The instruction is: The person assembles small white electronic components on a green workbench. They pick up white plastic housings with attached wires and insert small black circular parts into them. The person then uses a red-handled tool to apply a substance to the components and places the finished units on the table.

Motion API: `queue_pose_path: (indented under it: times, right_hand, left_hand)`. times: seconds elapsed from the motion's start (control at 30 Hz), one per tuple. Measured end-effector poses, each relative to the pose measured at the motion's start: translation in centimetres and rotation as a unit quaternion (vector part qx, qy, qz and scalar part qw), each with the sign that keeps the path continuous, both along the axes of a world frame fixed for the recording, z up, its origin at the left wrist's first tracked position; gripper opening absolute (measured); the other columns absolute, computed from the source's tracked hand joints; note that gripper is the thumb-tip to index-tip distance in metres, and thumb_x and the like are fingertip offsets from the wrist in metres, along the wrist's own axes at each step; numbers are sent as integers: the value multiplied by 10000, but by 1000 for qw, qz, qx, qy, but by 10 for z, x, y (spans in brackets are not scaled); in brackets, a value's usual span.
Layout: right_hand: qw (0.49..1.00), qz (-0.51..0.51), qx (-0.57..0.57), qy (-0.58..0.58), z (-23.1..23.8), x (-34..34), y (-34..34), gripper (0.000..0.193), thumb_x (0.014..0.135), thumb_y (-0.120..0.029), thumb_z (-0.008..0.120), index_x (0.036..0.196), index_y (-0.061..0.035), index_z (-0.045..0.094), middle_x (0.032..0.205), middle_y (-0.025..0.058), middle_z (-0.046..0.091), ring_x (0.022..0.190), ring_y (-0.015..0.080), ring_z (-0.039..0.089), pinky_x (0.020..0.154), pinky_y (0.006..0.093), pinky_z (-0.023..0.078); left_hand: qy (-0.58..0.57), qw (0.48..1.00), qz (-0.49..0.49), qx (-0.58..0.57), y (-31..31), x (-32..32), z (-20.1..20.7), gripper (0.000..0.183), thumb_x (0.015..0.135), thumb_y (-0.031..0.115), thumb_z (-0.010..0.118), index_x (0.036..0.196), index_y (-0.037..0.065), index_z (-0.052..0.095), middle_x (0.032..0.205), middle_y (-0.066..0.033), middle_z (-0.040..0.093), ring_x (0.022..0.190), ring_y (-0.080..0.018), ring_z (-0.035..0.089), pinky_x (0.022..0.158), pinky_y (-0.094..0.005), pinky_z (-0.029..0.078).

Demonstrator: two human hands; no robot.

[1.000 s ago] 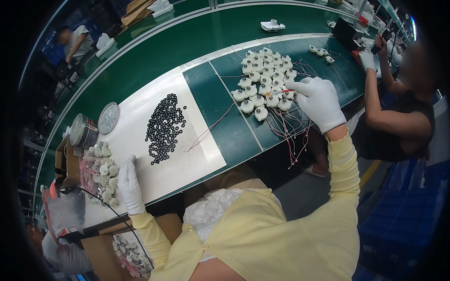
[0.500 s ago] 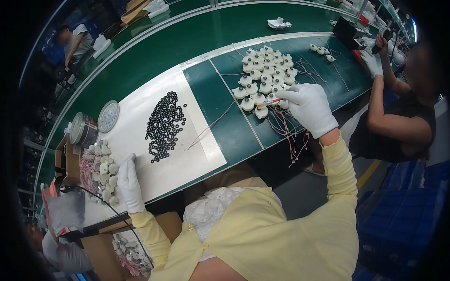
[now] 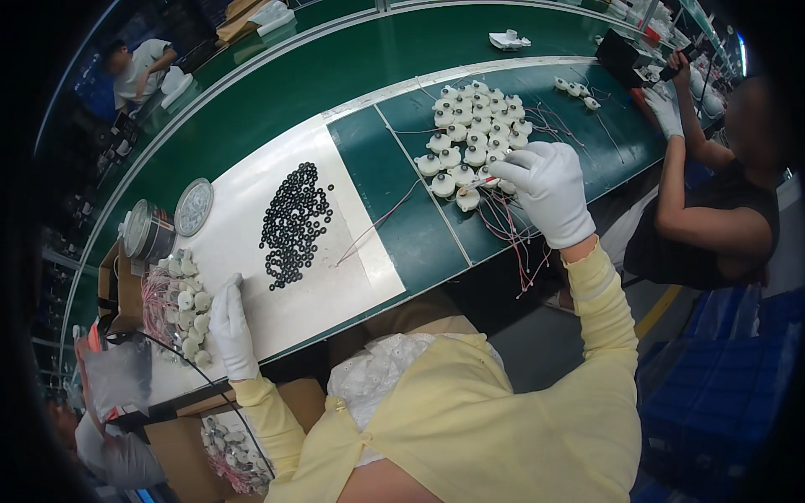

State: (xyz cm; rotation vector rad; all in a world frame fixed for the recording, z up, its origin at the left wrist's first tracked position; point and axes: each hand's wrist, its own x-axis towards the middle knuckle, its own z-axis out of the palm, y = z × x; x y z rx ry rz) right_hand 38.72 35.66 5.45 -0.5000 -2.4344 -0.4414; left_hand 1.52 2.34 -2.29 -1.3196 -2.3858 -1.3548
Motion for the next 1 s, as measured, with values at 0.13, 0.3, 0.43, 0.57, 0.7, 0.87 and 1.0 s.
queue_pose_path:
  times: [0.13,0.3,0.43,0.57,0.7,0.87,1.0]
  right_hand:
    - [999,12,37,12,0,0,-1,252,695,-44,659,897,-181,719,868,-26,701,837,216,664,690,379,472]
    - [998,24,54,26,-1,2,0,257,685,-41,665,899,-174,715,864,-30,700,825,216,667,681,376,474]
    - [998,26,60,26,1,4,-1,254,683,-40,669,899,-168,711,861,-26,699,821,218,668,682,372,477]
    - [996,26,79,35,1,6,0,254,699,-62,666,917,-184,710,876,-46,696,824,199,668,673,369,479]
    - [996,28,75,37,1,6,4,250,692,-70,669,912,-180,714,875,-47,696,832,198,668,679,368,483]
    - [996,32,73,38,4,1,2,246,685,-84,673,908,-177,723,847,-49,689,817,192,664,682,365,482]
    - [997,49,53,24,3,-4,0,233,676,-61,669,884,-156,710,825,-14,680,787,224,661,650,366,470]
  left_hand:
    - [-11,1000,-1,5,1,0,-1,254,1020,78,531,1134,-60,711,1129,-200,721,1070,-332,670,983,-412,505]
    - [25,1000,1,-11,0,-1,-1,249,1023,76,531,1132,-54,713,1116,-197,724,1064,-338,666,976,-416,501]
    - [25,1000,3,-13,0,-1,-2,244,1020,72,537,1136,-49,714,1107,-190,728,1062,-338,665,974,-418,499]
    - [30,999,0,-12,0,-2,-3,239,1017,69,545,1139,-46,715,1109,-186,729,1063,-338,664,973,-421,497]
    - [23,1000,6,-8,-1,-2,-5,237,1017,71,549,1139,-46,715,1107,-185,729,1065,-338,664,973,-420,497]
    - [17,1000,1,-8,1,-2,-3,235,1018,75,553,1137,-47,716,1109,-185,730,1068,-331,665,976,-419,497]
    - [26,1000,3,-17,0,-2,-2,238,1022,86,556,1139,-48,715,1112,-187,730,1074,-324,666,995,-419,489]
